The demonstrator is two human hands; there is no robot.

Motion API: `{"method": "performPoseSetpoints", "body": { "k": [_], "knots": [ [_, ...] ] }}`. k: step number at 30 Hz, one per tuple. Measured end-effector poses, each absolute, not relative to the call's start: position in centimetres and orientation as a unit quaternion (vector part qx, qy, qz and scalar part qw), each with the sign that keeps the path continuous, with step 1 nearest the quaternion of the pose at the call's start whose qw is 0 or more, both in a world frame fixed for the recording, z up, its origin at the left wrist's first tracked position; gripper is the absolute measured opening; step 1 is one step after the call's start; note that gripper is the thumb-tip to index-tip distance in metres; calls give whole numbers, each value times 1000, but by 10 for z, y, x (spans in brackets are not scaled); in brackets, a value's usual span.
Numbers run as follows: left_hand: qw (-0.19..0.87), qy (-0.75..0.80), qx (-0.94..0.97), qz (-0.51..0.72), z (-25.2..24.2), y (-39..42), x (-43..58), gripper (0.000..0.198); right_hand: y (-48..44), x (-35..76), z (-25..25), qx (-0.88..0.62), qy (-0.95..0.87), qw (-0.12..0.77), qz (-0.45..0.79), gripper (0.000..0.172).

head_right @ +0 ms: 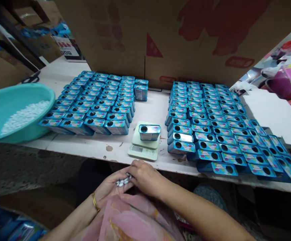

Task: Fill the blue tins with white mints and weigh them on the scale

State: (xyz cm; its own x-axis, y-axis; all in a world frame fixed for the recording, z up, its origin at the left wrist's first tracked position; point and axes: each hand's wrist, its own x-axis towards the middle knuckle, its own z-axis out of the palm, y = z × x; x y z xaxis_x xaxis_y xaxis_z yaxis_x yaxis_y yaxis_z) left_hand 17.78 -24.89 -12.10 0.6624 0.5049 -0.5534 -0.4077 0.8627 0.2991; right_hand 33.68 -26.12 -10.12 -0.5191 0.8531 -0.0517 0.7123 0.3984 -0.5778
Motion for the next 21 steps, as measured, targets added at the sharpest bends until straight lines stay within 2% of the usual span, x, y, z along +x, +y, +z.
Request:
{"method": "performPoseSetpoints", "body": {
  "k": [5, 13, 21],
  "knots": [
    [916, 303, 65, 255, -124, -247, 181, 39, -265, 333, -101, -477, -833, 104, 261, 13],
    [921, 300, 27, 248, -127, -244, 182, 42, -268, 341, -113, -480, -829, 125, 257, 13],
    [920, 297, -20, 256, -136, -242, 176, 34, -271, 341, -108, -448, -833, 208, 249, 25]
  ]
}}
